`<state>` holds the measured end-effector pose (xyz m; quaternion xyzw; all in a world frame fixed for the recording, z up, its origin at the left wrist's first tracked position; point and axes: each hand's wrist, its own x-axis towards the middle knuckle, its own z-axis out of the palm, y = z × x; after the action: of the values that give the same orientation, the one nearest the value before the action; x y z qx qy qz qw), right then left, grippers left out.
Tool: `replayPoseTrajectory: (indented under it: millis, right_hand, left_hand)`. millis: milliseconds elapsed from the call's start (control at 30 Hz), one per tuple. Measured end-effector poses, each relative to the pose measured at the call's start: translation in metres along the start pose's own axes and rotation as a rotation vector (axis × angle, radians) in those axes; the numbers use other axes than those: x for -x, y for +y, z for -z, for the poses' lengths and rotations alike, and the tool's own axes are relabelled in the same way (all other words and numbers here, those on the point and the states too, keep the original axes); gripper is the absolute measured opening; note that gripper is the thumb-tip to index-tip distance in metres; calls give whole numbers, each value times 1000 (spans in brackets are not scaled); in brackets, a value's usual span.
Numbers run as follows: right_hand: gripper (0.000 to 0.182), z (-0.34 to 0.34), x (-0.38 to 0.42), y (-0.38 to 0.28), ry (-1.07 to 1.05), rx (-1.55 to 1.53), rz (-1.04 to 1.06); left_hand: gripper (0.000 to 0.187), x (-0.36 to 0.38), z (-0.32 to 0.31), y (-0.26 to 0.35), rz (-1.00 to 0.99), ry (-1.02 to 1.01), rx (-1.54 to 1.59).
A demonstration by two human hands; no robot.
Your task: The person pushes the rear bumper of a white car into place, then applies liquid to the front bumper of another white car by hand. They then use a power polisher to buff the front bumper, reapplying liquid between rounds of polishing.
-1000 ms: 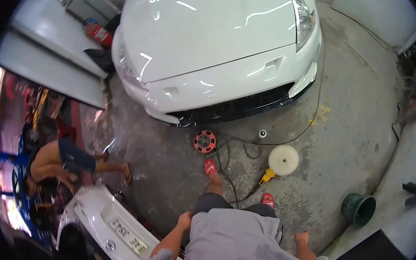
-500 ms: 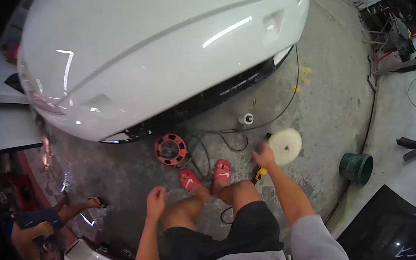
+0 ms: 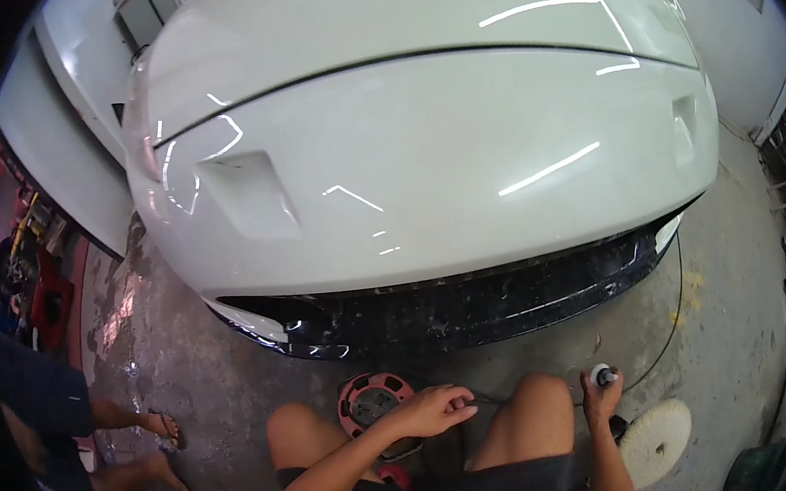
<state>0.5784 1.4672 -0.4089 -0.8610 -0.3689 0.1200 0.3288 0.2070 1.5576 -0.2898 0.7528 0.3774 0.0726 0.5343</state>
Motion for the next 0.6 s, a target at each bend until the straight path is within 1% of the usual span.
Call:
replayPoseTrajectory:
  millis: [33,67,100,133,167,200,233,267,300,333,367,400,433,467,533,567,600]
  right_hand:
    - [65,12,2,-17,164,-76,39]
    - [65,28,6,-35,161,-88,52]
    - [61,49,17,-70,311,-102,235]
    - [56,66,30,-102,468,-121,410]
    - [56,80,43,-131,482,-145,412]
    - [58,93,56,-157,450,-212,521]
    - [60,100,71,-182,416,-275,633]
    - [60,98,88,-206,369,-369,642]
    - [63,100,103,-224,333,-251,733]
    - [67,82,110,-225,312,-329,824]
    - [67,70,120,-231,223,-303,863]
    - [65,57,125,-243,67,-578,873]
    - [70,76,120,-258,-82,-259,976]
    - [77,92,125,-291,-135,-199,1014]
    - [79,69,131,-289,-251,-444,947]
    - [74,63,138,-290,-280,-601,850]
    - [57,61,142,-297,-362,-785,711]
  left_hand:
    - [33,0,-1,16,19,28,118]
    - [35,-1,0,33,34,56,233]
    - [35,1,-1,54,-4,31,401]
    - [35,-1,-16,60,-74,3,737]
    - [35,-2,-22,71,-93,-68,885]
    - [41,-3,-25,82,-83,-166,966]
    - [49,-6,-34,89,-100,-203,1071]
    - [58,-7,-46,89,-112,-240,1182]
    - [67,-7,-68,72,-120,-246,1396]
    - [77,-14,-79,59,-145,-251,1605]
    - [84,8,-59,86,-79,-117,1659]
    - [83,19,-58,79,-57,26,1763]
    - [81,32,-53,70,-108,78,1842]
    - [79,45,-47,62,-154,129,1919]
    - [76,64,-21,79,-159,441,1792]
    - [72,66,-14,70,-213,477,1762]
    - [68,67,-4,82,-79,790,1681]
